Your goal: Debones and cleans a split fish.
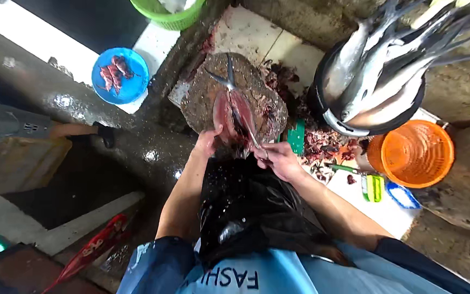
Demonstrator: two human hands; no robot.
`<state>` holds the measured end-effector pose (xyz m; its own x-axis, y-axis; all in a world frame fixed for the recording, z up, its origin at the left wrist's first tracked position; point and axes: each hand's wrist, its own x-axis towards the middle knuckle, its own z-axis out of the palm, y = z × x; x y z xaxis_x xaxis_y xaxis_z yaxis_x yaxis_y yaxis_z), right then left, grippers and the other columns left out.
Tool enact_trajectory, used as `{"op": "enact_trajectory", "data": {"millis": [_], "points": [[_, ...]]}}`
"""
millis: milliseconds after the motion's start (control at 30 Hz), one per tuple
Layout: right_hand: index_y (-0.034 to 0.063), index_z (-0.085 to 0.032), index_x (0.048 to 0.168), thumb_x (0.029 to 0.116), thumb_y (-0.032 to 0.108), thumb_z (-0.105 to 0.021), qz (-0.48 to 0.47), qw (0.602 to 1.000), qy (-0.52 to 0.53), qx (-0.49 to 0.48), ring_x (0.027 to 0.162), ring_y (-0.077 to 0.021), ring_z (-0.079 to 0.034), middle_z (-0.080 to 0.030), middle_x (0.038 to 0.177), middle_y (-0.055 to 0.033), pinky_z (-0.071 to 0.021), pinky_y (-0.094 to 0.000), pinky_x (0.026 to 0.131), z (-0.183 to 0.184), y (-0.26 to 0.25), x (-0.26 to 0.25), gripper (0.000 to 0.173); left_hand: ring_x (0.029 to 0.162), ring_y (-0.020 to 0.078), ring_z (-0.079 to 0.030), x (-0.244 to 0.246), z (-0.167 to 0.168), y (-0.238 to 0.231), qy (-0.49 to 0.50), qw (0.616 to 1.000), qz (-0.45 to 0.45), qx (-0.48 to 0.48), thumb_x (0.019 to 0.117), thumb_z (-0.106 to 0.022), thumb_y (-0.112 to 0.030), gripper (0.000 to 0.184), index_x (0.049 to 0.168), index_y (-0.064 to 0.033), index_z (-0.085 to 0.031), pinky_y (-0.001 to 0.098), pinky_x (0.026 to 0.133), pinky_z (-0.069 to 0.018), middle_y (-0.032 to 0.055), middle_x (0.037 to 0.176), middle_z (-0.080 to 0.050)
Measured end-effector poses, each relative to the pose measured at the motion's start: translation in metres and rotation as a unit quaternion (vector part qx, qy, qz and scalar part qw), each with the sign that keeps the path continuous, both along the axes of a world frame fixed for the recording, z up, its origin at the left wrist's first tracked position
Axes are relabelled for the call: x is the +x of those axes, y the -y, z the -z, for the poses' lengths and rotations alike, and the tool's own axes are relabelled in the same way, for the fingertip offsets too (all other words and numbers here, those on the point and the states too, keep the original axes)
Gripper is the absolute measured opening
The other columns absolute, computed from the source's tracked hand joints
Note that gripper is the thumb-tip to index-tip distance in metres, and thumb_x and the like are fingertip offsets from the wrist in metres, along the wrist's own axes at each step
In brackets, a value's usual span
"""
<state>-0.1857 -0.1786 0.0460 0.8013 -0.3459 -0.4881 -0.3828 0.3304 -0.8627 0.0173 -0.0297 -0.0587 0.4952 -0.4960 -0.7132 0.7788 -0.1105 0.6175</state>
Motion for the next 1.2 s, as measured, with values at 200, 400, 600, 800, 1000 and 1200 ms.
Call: {"op": "enact_trajectory", "data": {"millis": [200,400,600,800,1000,1200], "points": [[-0.0001,-0.074,0.103,0.1032,0.018,-0.059,0.039,0.991,-0.018,0.129,0.062,-0.0103,-0.058,-0.068,0.081,-0.0053,-0.0532,-0.0267,0.061,0.024,-0.049,0.023,0.024,0.102,0.0256,-0.07,-0.009,0.007,-0.004,-0.054,0.997,-0.022,-0.051,0.1052,-0.056,-0.021,0.033,0.129,0.0017,-0.06,0.045,0.091,-0.0589,0.016,0.114,-0.071],[0.0011,-0.075,0.098,0.1013,0.015,-0.06,0.063,0.997,-0.023,0.042,0.054,-0.0093,-0.053,-0.069,0.081,-0.0065,-0.0464,-0.0244,0.049,0.035,-0.063,0.03,0.021,0.099,0.0277,-0.072,-0.009,0.004,0.008,-0.046,0.998,-0.042,0.011,0.0978,-0.069,-0.02,0.037,0.125,0.0035,-0.062,0.0455,0.088,-0.061,0.0182,0.111,-0.072],[0.0039,-0.077,0.103,0.0953,0.017,-0.071,0.0,0.995,-0.052,-0.08,0.049,-0.0092,-0.054,-0.072,0.078,-0.0048,-0.0468,-0.0274,0.046,0.036,-0.063,0.001,0.016,0.09,0.0268,-0.071,-0.015,-0.004,0.025,0.011,0.988,-0.084,0.13,0.0891,-0.08,-0.02,0.038,0.115,0.0034,-0.066,0.0455,0.081,-0.0611,0.0181,0.101,-0.072],[0.007,-0.078,0.108,0.0942,0.022,-0.075,-0.045,0.992,-0.066,-0.1,0.054,-0.0074,-0.058,-0.072,0.076,-0.0019,-0.0505,-0.0262,0.051,0.04,-0.056,-0.024,0.021,0.093,0.0278,-0.072,-0.018,-0.006,0.032,0.032,0.983,-0.106,0.144,0.087,-0.082,-0.02,0.039,0.113,0.004,-0.066,0.0458,0.083,-0.0616,0.0186,0.102,-0.072],[0.0073,-0.078,0.109,0.0925,0.023,-0.077,-0.075,0.992,-0.033,-0.099,0.065,-0.0067,-0.065,-0.075,0.082,-0.0017,-0.0562,-0.0258,0.061,0.048,-0.043,-0.043,0.023,0.094,0.0263,-0.073,-0.02,-0.004,0.032,0.026,0.986,-0.131,0.098,0.0915,-0.078,-0.019,0.034,0.114,0.0036,-0.067,0.0447,0.086,-0.0616,0.0175,0.103,-0.074],[0.0026,-0.077,0.111,0.0989,0.017,-0.059,-0.046,0.999,0.008,0.027,0.062,-0.0088,-0.058,-0.071,0.078,-0.0032,-0.0511,-0.0265,0.059,0.053,-0.022,-0.064,0.026,0.097,0.0257,-0.071,-0.025,-0.005,-0.01,0.136,0.986,0.079,0.058,0.0864,-0.077,-0.004,0.036,0.119,0.0024,-0.064,0.0447,0.084,-0.062,0.0162,0.109,-0.071]]}}
